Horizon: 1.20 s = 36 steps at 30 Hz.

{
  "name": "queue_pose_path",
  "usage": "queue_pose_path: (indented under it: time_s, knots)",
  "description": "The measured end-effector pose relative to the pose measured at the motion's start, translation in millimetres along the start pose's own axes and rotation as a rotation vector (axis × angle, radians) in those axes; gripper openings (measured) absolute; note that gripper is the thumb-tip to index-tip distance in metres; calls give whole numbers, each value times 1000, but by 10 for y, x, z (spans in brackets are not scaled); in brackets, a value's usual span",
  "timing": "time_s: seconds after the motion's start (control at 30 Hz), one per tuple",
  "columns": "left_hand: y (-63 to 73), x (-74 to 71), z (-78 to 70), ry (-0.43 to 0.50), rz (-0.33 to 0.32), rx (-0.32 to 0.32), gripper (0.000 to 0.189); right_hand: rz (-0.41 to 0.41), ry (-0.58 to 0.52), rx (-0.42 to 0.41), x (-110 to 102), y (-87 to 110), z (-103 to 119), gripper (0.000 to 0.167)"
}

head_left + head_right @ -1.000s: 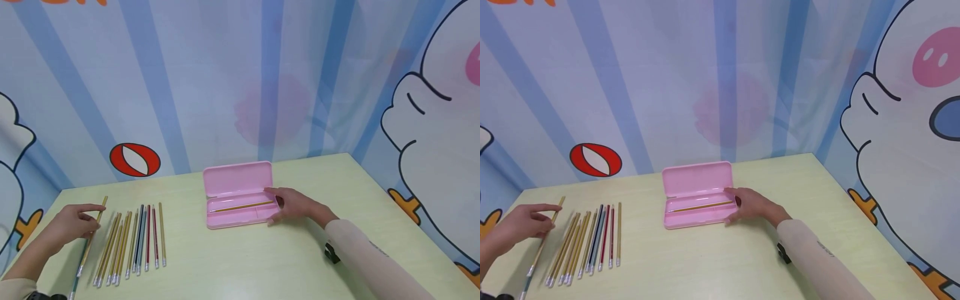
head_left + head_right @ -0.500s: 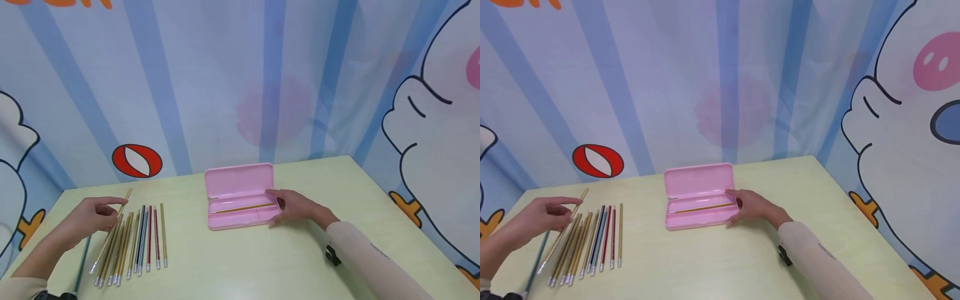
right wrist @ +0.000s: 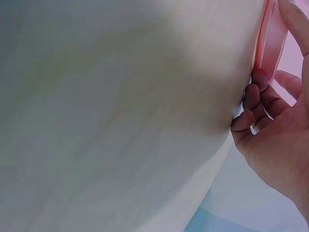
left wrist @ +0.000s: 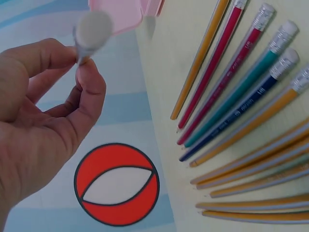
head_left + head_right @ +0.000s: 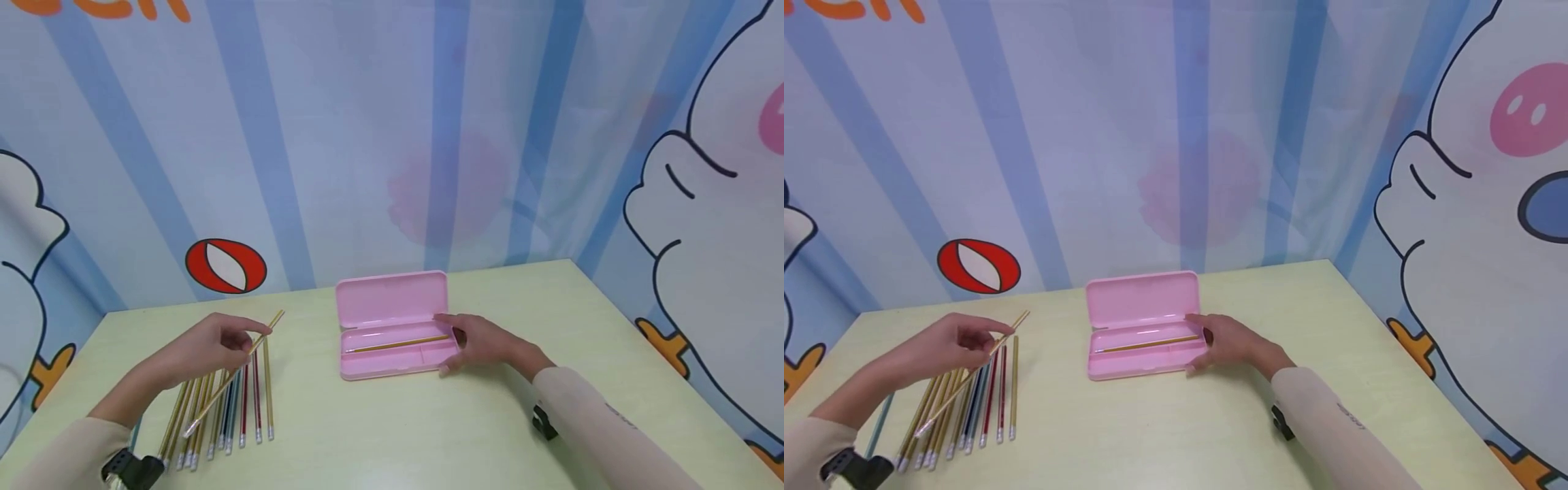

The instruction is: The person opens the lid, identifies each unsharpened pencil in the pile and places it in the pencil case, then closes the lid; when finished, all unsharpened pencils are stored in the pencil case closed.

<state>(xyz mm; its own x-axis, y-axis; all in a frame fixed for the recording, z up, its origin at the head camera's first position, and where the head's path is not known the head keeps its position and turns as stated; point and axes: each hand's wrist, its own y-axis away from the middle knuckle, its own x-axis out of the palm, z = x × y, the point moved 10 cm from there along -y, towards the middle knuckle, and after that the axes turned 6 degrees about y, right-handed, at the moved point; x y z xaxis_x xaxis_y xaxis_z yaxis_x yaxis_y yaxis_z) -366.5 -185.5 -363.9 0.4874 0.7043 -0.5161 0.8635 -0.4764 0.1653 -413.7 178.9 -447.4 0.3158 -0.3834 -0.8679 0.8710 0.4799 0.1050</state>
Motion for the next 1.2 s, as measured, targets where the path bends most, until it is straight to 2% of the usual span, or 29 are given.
queue_pose_path:
  time_s: [0.2,0.47,0.7,0.93,1.2]
  knots:
    - [-222,191,-212,-68,76,105,44,-3,13,2,1,-1,0,102]
    - [-534,444,-400,-187,135,161,38,-3,11,20,6,9,-13,102]
    - [-787,649,-523,-233,180,227,38,-4,27,1,-3,4,5,103]
    - [-977,789,-592,-264,207,257,38,-4,27,-1,-26,2,21,103]
    - [-1130,969,-599,-275,220,278,36,-2,28,5,-14,7,16,103]
